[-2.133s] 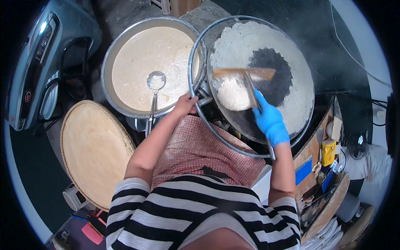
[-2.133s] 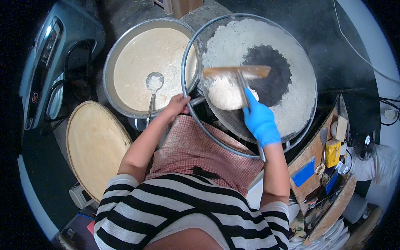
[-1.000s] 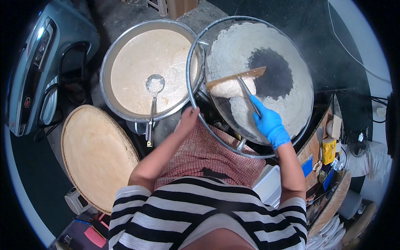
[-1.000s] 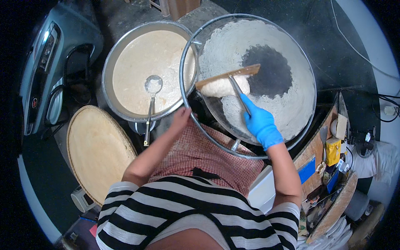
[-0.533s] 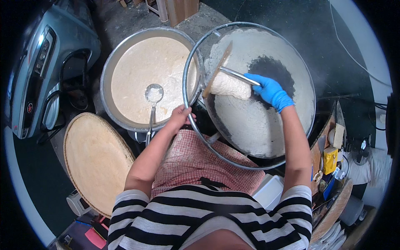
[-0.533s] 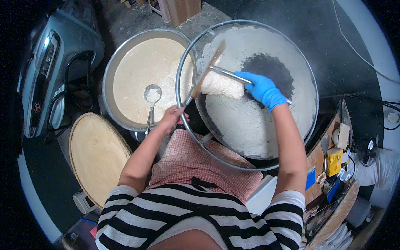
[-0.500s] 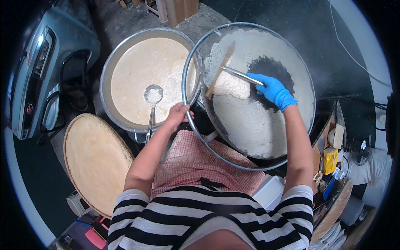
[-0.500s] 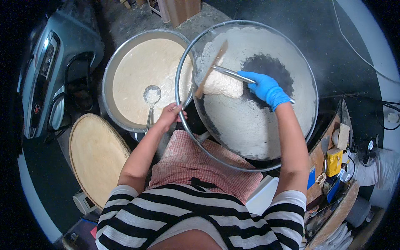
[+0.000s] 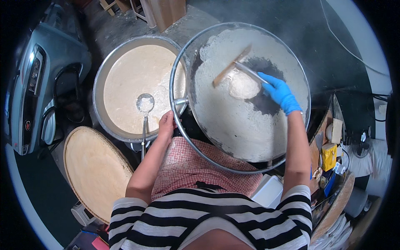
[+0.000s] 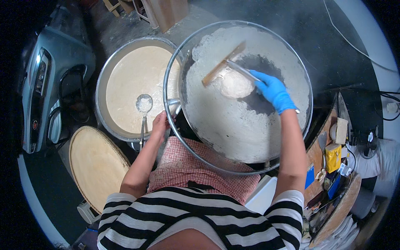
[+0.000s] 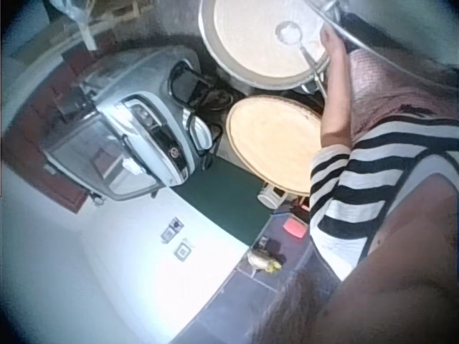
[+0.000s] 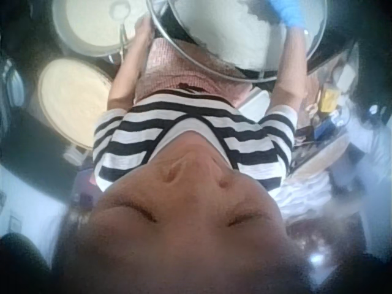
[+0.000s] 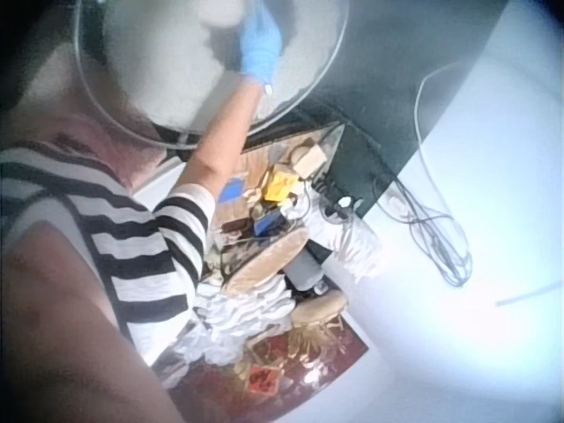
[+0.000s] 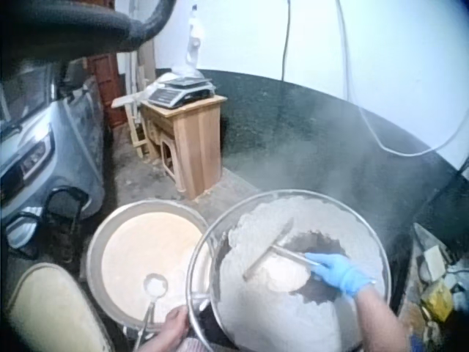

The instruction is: The person ladles batter onto a hot griddle, spreads it into a thin circle, cooks it, then lifts and transfers the crepe to a tray. The cycle repeats with a second crepe.

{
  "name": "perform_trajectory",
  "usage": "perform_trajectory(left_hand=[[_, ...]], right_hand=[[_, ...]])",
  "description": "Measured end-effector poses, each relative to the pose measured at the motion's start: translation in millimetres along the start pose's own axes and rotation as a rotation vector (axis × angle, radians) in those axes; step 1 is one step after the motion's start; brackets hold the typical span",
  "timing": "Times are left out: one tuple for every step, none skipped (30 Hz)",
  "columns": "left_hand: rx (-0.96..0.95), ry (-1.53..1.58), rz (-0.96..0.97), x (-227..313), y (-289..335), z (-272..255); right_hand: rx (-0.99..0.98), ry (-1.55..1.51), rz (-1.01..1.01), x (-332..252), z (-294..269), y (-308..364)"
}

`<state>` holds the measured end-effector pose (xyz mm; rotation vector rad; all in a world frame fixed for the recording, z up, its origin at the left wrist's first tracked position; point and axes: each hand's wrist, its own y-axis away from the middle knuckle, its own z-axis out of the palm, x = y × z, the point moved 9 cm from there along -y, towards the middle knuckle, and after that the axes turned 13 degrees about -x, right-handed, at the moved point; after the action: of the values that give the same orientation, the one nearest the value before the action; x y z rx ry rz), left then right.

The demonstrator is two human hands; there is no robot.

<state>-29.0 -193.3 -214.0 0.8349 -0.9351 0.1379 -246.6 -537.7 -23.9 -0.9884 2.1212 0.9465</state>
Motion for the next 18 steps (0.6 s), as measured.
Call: perform_trajectory(left_hand=[[-0.012,0.048,0.03,-2.8,1.2,7.1],[0.008,0.017,0.011,-7.3,5.5,6.2],[0.0,0.008,0.002,-12.3,11.6,6.4],[-0.01,0.001,0.012,-17.4,18.8,6.5],[-0.107,-0.079,-0.026,-22.8,28.1,7.2],[-0.105,-0.036,-0.045,-32.3,35.9,6.2],[-0.105,0.006,-0.066,-42.8,42.3,7.7],[-0.115,0.061,-0.093,-53.7,48.9,11.4],[-0.131,0.056,-0.042,-57.5,56.0,17.7],[-0.113,-0.009,-0.025,-63.5,62.9,23.6],[-0.121,-0.047,0.021,-66.4,68.1,34.4],[-0.1,-0.071,-0.005,-74.3,71.9,42.1],[-0.119,0.081,-0.047,-89.4,83.3,55.0],[-0.117,0.002,-0.045,-92.9,88.5,60.8],[-0.119,-0.054,-0.028,-93.1,90.0,65.5],[-0.129,-0.072,-0.012,-92.8,92.0,68.2],[-0.109,-0.135,0.006,-86.1,85.1,61.9],[-0.119,-0.132,-0.005,-81.3,76.1,56.4]], right_hand=[[0.018,0.07,0.001,-1.5,6.4,1.6],[0.047,0.038,0.107,8.7,7.6,8.7],[0.075,-0.006,0.143,13.0,8.7,19.6],[0.088,-0.067,0.175,17.1,9.6,31.1],[0.084,0.044,0.192,15.6,2.9,42.8],[0.057,0.106,0.174,12.3,-4.2,49.7],[0.015,0.152,0.242,17.3,-10.3,58.2],[0.008,0.214,0.385,28.7,-14.8,65.1],[0.057,0.134,0.361,30.5,-15.2,63.4],[0.069,0.124,0.287,27.7,-12.9,61.2],[0.102,0.123,0.284,31.4,-9.6,55.2],[0.119,0.093,0.217,31.3,-2.5,48.8],[0.146,0.088,0.205,36.0,1.5,48.3],[0.181,0.146,0.175,37.3,5.2,52.9],[0.221,0.18,0.078,32.1,7.6,61.7],[0.263,0.195,0.062,33.0,4.6,73.1],[0.205,0.114,0.036,34.6,4.0,82.9],[0.151,0.012,0.098,42.0,0.9,95.0]])
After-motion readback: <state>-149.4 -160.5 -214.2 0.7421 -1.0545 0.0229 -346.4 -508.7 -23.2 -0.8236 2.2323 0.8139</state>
